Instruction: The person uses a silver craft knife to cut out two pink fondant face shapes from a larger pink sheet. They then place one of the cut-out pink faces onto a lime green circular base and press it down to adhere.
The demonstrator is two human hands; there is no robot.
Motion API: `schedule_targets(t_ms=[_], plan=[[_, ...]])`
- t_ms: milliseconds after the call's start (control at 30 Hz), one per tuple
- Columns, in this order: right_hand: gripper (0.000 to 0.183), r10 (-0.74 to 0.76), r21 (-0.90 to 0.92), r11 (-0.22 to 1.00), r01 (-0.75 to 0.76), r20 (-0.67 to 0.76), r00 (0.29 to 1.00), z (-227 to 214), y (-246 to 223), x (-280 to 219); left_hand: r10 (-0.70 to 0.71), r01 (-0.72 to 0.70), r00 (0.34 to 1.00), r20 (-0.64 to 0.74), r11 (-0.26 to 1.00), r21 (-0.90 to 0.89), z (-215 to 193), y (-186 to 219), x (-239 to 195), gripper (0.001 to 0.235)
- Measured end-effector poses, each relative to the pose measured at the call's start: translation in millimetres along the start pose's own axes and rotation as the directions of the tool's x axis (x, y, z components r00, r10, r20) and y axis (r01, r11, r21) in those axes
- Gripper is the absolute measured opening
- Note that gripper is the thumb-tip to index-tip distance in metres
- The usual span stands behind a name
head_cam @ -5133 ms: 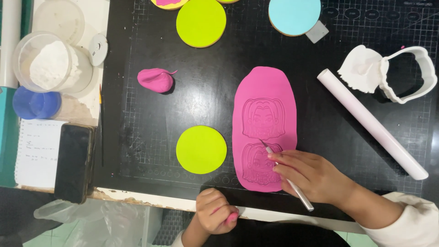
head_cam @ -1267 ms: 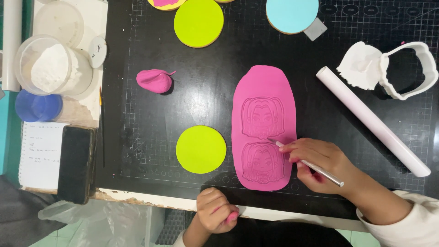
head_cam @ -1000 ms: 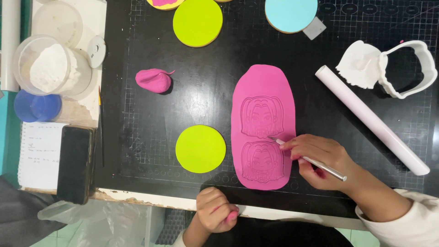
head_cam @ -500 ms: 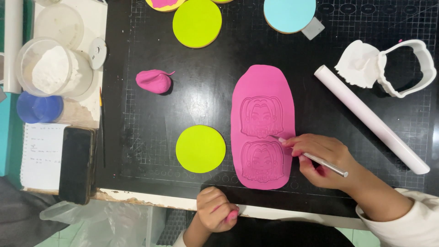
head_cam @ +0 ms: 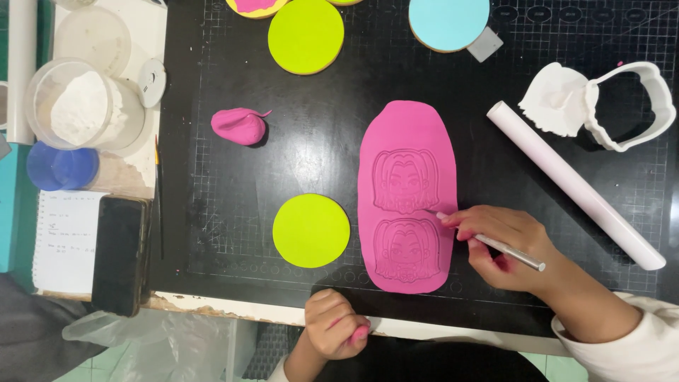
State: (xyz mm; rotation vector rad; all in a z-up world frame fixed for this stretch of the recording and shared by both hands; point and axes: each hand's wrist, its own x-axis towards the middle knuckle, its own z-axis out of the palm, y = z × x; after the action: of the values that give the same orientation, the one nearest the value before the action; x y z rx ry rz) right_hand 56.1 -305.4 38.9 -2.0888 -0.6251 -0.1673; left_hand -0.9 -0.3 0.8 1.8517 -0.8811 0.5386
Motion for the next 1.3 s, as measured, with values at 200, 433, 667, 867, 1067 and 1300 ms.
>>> schedule_targets(t_ms=[200,433,667,867,1067,1300], plan=[[0.015,-0.003,0.001,1.000,0.003,-0.014,1.000,-0.5,0.1,0.2,0.000,0.000,1.000,0.000,1.000,-0.002,-0.5,0.2,1.5,0.042],[0.015,0.017,-0.027,0.999,-0.017,-0.009,1.000,-3.2,-0.8,1.2,-0.001,0.001,1.000,-0.008,1.000,-0.006,-0.1,0.4,1.2,0.042],[0.015,-0.013,-0.004,1.000,0.013,-0.013,1.000,-4.3,-0.5,3.4,0.001,-0.001,1.000,-0.014,1.000,-0.004,0.8,-0.2,-0.1,0.042],[0.014,0.000,0.021,1.000,0.000,-0.008,1.000,-6.6,0.6,4.5,0.000,0.000,1.000,-0.011,1.000,-0.004,0.6,0.0,-1.0,0.042],[0.013,0.118,0.107,0.988,-0.113,-0.047,0.992,-11.3,4.0,-1.9,-0.001,0.002,1.000,-0.011,1.000,0.004,0.7,-0.1,-2.7,0.042],[0.049,0.744,-0.091,0.646,-0.758,-0.147,0.652,-45.4,-12.1,33.7,-0.018,0.017,0.999,0.030,0.999,0.041,0.5,1.6,-6.0,0.041]])
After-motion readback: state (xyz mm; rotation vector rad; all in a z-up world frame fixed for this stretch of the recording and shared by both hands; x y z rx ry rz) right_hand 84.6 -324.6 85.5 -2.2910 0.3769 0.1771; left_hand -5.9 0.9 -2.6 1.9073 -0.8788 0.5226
